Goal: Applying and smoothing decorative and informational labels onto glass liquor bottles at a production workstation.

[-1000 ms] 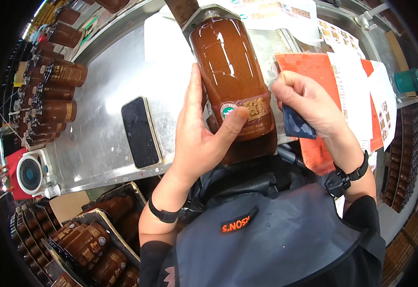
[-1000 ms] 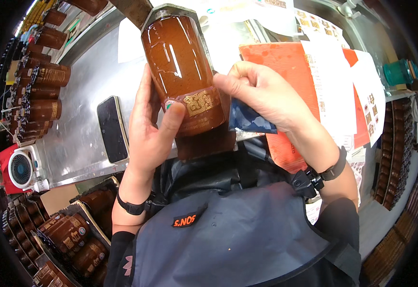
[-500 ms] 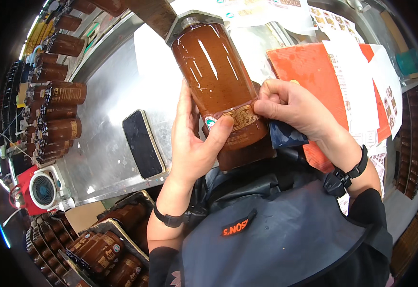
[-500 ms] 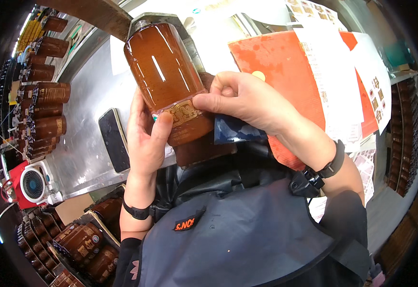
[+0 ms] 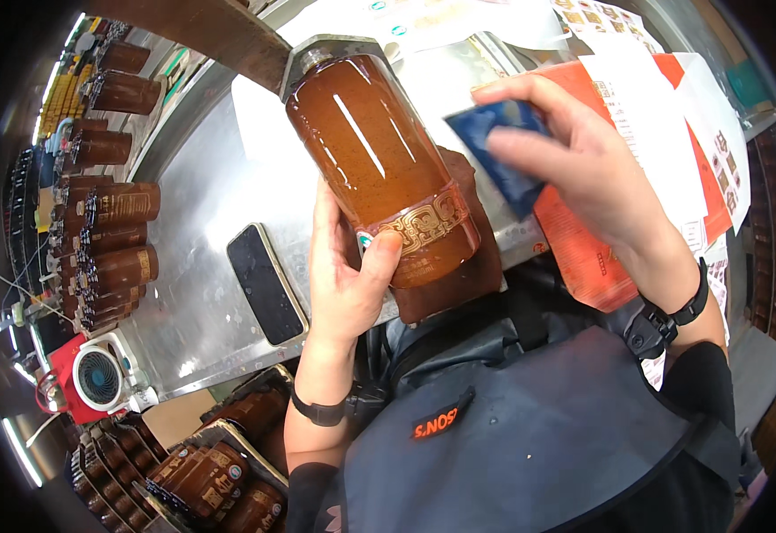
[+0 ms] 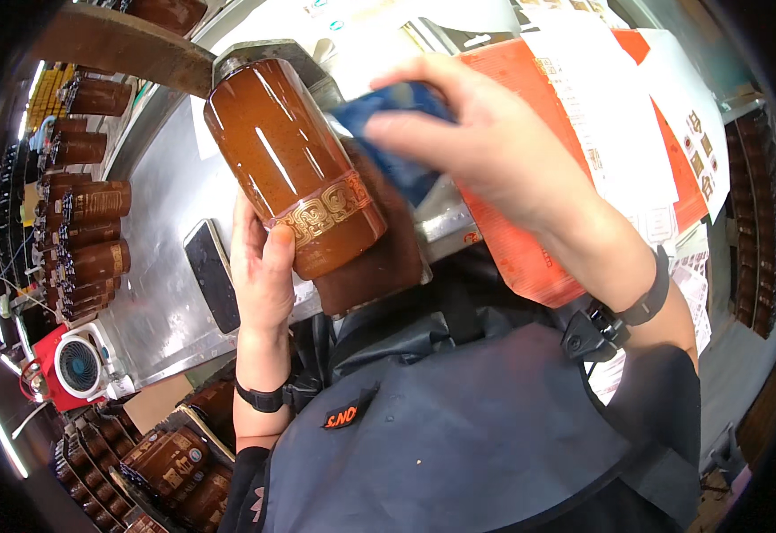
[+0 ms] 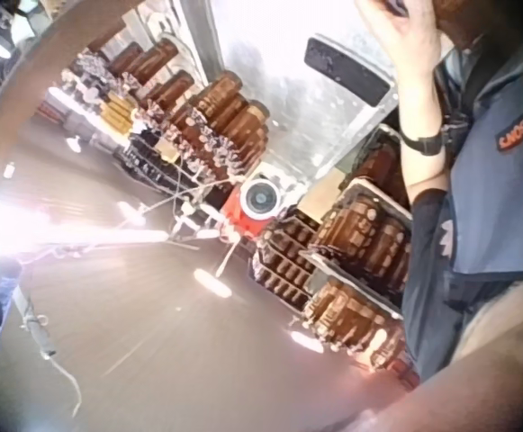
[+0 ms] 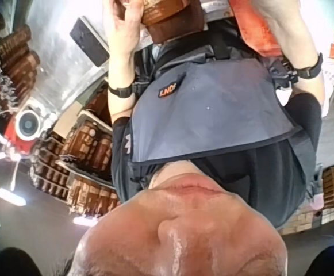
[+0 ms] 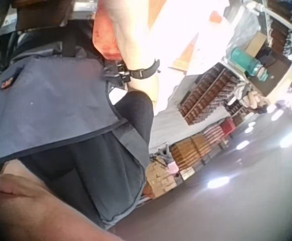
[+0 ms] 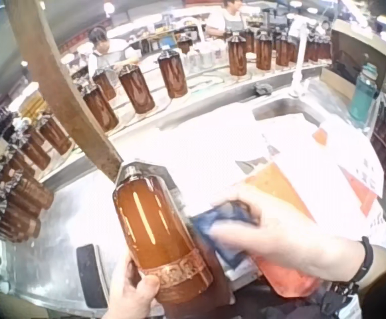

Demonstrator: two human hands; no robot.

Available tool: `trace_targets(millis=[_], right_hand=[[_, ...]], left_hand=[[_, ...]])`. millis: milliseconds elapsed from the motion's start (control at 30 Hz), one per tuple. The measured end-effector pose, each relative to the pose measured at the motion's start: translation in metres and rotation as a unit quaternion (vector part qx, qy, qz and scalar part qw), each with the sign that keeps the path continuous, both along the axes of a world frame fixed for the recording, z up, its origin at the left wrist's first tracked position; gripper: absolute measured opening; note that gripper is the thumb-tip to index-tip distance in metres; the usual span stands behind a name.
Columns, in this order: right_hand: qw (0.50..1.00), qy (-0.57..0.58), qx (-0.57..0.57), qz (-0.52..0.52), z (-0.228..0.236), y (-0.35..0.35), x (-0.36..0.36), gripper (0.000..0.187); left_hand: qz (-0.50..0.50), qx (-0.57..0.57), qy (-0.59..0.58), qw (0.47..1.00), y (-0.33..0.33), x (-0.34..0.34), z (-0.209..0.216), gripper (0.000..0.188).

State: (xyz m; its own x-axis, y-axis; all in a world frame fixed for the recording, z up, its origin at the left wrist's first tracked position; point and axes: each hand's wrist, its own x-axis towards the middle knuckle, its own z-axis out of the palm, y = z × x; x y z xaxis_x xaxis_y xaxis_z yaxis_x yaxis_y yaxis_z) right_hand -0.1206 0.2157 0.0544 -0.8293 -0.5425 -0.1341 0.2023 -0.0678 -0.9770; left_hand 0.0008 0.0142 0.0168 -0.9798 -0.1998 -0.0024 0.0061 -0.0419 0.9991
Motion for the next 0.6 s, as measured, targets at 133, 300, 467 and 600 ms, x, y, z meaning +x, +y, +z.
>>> trace_targets(millis=[133, 300, 467, 600], right_hand=[[0.996, 0.000, -0.051, 0.078, 0.006, -0.011, 0.013, 0.025], [0.984, -0.088, 0.122, 0.099, -0.021, 0.028, -0.002, 0.028], [0.996, -0.041, 0.004, 0.076, -0.006, 0.007, 0.009, 0.019], [0.976, 0.044, 0.191, 0.090, -0.033, 0.022, -0.015, 0.025]], left_hand=[[-0.002, 0.029, -0.008, 1.000, 0.001, -0.001, 0.000, 0.076], [-0.008, 0.002, -0.022, 1.000, -0.001, 0.000, 0.002, 0.076], [-0.009, 0.048, -0.022, 0.999, -0.003, 0.000, -0.001, 0.079], [-0.013, 0.019, -0.015, 1.000, -0.005, 0.000, -0.005, 0.080]])
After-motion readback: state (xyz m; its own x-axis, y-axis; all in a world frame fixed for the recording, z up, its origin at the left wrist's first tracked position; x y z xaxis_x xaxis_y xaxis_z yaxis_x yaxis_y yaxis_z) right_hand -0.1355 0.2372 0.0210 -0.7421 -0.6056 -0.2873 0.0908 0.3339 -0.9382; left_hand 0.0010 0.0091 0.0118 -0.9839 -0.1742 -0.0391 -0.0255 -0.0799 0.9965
